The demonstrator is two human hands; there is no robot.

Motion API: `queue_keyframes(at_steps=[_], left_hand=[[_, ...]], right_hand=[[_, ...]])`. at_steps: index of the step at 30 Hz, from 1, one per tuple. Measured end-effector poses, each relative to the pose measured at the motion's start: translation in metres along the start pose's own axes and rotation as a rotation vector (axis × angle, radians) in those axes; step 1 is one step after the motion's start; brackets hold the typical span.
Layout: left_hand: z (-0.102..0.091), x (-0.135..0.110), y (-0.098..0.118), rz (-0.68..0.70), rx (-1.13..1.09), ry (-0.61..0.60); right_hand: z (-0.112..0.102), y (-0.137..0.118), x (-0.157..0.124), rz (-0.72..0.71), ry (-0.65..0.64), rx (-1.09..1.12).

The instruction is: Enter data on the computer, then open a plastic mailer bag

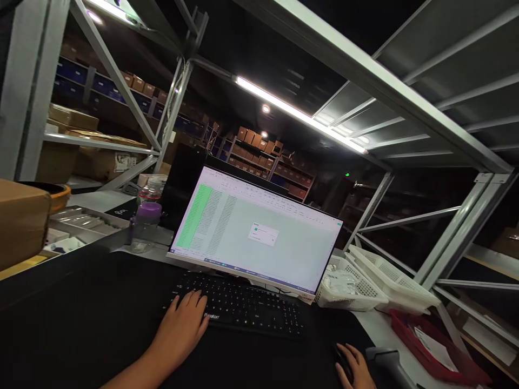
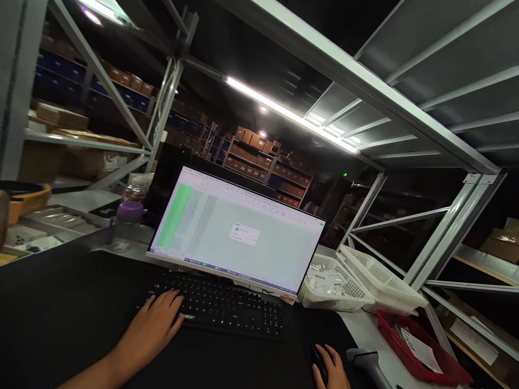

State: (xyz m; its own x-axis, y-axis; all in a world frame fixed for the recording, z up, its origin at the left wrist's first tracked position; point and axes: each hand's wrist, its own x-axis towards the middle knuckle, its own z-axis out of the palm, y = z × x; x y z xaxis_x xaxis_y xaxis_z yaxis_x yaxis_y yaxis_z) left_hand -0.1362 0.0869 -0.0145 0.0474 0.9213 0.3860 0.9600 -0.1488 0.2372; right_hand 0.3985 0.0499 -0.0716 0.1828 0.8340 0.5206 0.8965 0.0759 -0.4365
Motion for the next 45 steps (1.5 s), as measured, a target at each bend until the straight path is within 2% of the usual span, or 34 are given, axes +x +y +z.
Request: queue_keyframes(at_steps=[8,15,25,31,39,45], left_hand=[[0.01,0.001,-0.002,0.004,-0.001,0.042],[0.015,0.003,-0.004,0.017,0.006,0.059],[0.017,0.004,-0.006,0.018,0.01,0.043],[0.014,0.003,-0.005,0.021,0.014,0.031],[0.006,0.003,-0.001,0.016,0.047,0.001],[0.0,0.001,0.003,0.01,0.036,-0.005]], right_hand=[[-0.001,0.0,0.0,-0.006,0.008,0.01],[0.0,0.017,0.006,0.02,-0.078,-0.025],[-0.004,0.007,0.004,0.075,-0.105,-0.059],[-0.001,0.009,0.003,0.064,-0.077,-0.059],[0.0,0.019,0.004,0.058,-0.116,-0.072],[0.005,0.028,0.004,0.034,-0.072,-0.051]])
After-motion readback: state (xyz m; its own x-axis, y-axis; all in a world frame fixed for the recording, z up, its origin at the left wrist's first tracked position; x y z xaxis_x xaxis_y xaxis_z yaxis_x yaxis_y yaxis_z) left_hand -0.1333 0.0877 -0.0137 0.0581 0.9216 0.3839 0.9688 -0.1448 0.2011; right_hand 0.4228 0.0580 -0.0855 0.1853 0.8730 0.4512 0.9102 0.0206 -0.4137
